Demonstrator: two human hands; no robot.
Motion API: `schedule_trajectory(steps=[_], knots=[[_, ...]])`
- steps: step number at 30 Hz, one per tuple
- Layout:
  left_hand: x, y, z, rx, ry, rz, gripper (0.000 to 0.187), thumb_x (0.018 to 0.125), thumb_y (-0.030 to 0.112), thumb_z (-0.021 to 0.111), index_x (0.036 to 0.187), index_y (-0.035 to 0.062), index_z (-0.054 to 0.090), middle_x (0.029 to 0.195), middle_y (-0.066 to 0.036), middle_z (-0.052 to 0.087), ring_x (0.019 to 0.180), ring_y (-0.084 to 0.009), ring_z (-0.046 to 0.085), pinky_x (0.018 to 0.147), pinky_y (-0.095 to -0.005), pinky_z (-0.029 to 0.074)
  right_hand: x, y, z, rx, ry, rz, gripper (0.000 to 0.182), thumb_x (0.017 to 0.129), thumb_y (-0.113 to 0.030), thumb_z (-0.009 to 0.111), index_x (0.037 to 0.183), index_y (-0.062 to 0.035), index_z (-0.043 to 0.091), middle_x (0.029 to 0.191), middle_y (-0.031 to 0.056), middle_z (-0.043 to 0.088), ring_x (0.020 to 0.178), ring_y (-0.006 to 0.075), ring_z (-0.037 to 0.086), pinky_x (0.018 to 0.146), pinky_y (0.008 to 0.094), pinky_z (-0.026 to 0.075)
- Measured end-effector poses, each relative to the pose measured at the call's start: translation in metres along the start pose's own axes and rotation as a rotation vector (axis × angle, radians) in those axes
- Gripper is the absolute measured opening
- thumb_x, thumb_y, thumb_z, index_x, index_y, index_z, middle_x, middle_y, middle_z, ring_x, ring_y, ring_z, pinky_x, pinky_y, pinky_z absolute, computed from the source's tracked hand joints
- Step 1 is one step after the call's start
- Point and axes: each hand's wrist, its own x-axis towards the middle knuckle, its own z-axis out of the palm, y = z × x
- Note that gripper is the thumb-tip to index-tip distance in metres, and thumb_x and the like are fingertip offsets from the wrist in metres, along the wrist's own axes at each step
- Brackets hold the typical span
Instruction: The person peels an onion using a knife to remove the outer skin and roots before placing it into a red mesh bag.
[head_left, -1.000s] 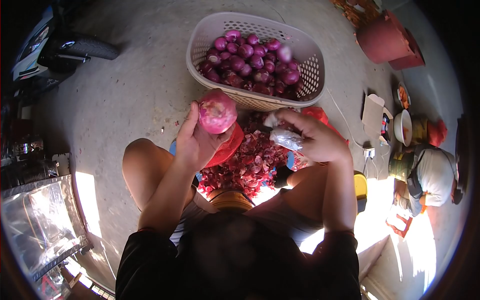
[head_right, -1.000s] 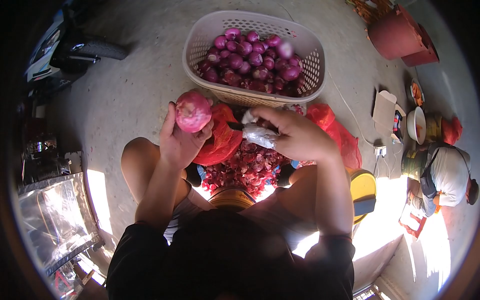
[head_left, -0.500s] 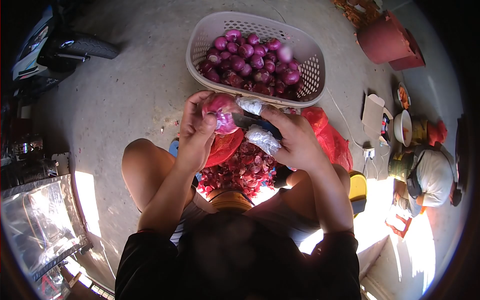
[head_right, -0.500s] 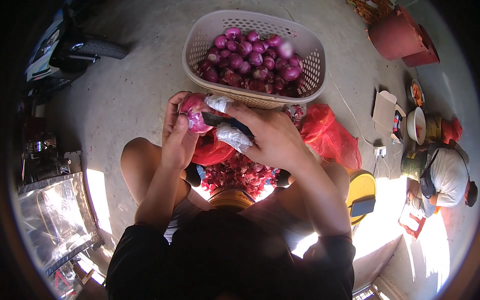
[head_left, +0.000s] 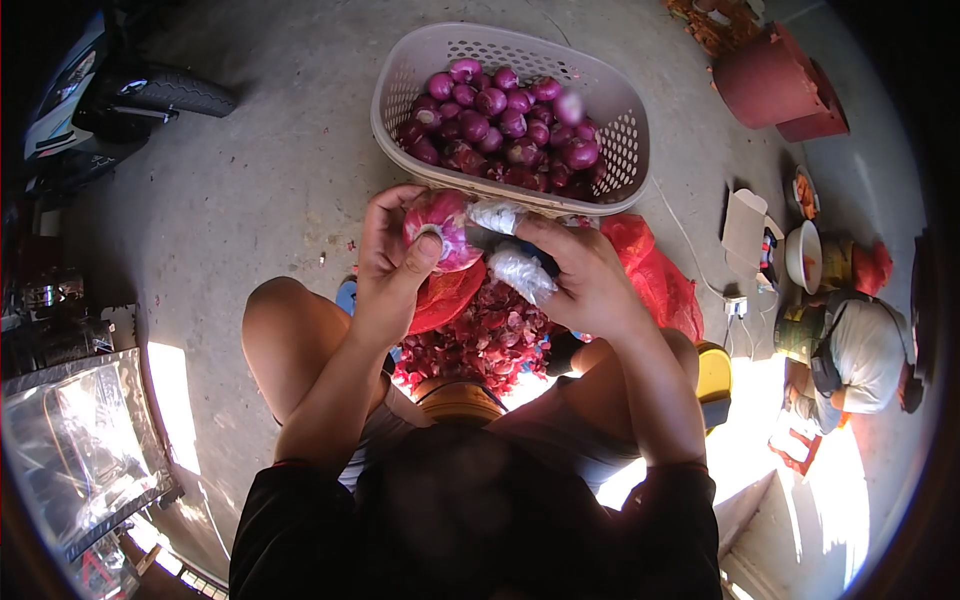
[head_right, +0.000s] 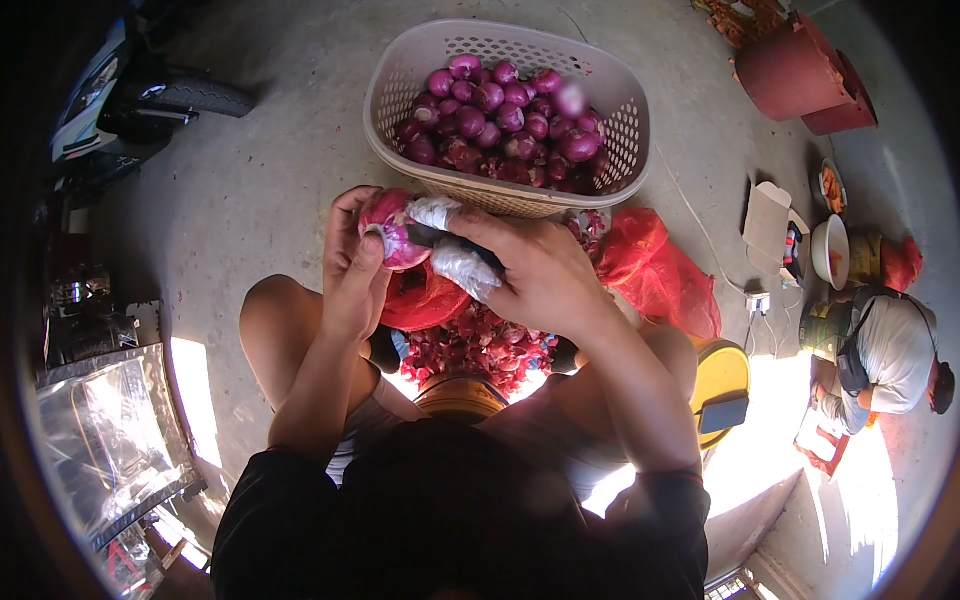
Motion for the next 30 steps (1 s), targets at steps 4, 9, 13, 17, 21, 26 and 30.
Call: schedule_trajectory(steps=[4, 9, 13, 17, 21, 26, 30], knots=[[0.0, -0.001, 0.0, -0.013, -0.014, 0.016, 0.049, 0.085, 0.021, 0.063, 0.122, 0.0029, 0.037, 0.12, -0.008, 0.046, 0.11, -0.016, 0.047, 0.096, -0.0313, 0.037, 0.0, 0.004, 0.003, -0.026, 0.03, 0.0, 0.044, 0.073, -0.001, 0.066, 0.115, -0.0055, 0.054, 0.1, 0.0145, 0.064, 0.088, 0.0279, 0.064, 0.076, 0.0333, 0.049], [-0.001, 0.003, 0.0, -0.069, -0.007, -0.019, 0.049, 0.086, 0.021, 0.063, 0.122, 0.0021, 0.037, 0.12, -0.009, 0.048, 0.11, -0.0162, 0.048, 0.095, -0.0317, 0.038, -0.003, 0.01, 0.004, 0.189, 0.114, 0.041, 0.041, 0.076, -0.002, 0.065, 0.115, -0.0053, 0.055, 0.109, 0.0165, 0.061, 0.099, 0.0226, 0.061, 0.081, 0.0325, 0.048], [0.0, 0.005, 0.002, -0.036, 0.016, -0.003, 0.048, 0.086, 0.02, 0.063, 0.122, 0.0015, 0.038, 0.118, -0.01, 0.05, 0.109, -0.0159, 0.049, 0.094, -0.0312, 0.039, -0.002, 0.005, 0.0, 0.095, -0.001, -0.053, 0.046, 0.074, -0.002, 0.066, 0.118, -0.0037, 0.052, 0.104, 0.0151, 0.063, 0.093, 0.027, 0.063, 0.08, 0.033, 0.048], [0.0, 0.004, 0.003, 0.018, -0.002, 0.035, 0.048, 0.085, 0.019, 0.063, 0.122, 0.0011, 0.037, 0.117, -0.009, 0.05, 0.107, -0.0152, 0.05, 0.093, -0.0303, 0.039, 0.001, -0.002, 0.002, 0.028, -0.028, -0.009, 0.049, 0.071, -0.003, 0.068, 0.117, -0.004, 0.052, 0.099, 0.015, 0.064, 0.088, 0.0298, 0.064, 0.077, 0.0344, 0.049], [-0.001, 0.003, 0.003, 0.021, 0.032, 0.013, 0.049, 0.085, 0.018, 0.064, 0.122, 0.0011, 0.037, 0.116, -0.009, 0.051, 0.106, -0.0147, 0.05, 0.093, -0.0299, 0.04, 0.002, 0.0, 0.002, 0.028, -0.031, -0.029, 0.059, 0.064, -0.003, 0.066, 0.12, -0.0068, 0.05, 0.106, 0.0158, 0.06, 0.085, 0.0332, 0.063, 0.074, 0.0383, 0.051], [-0.001, 0.004, 0.005, 0.018, 0.019, 0.024, 0.048, 0.085, 0.018, 0.064, 0.121, 0.0012, 0.037, 0.116, -0.009, 0.051, 0.106, -0.0144, 0.05, 0.092, -0.0298, 0.04, 0.0, 0.0, 0.003, 0.05, -0.024, -0.03, 0.062, 0.061, -0.003, 0.064, 0.121, -0.0079, 0.049, 0.11, 0.0163, 0.059, 0.085, 0.0345, 0.062, 0.073, 0.04, 0.051], [-0.002, 0.005, 0.004, 0.021, 0.013, 0.005, 0.047, 0.085, 0.019, 0.064, 0.121, 0.0013, 0.038, 0.116, -0.009, 0.051, 0.106, -0.0139, 0.05, 0.092, -0.0296, 0.04, 0.0, 0.005, 0.006, 0.032, 0.004, -0.058, 0.06, 0.062, -0.003, 0.065, 0.12, -0.0076, 0.05, 0.109, 0.016, 0.06, 0.085, 0.0341, 0.062, 0.073, 0.0396, 0.051]])
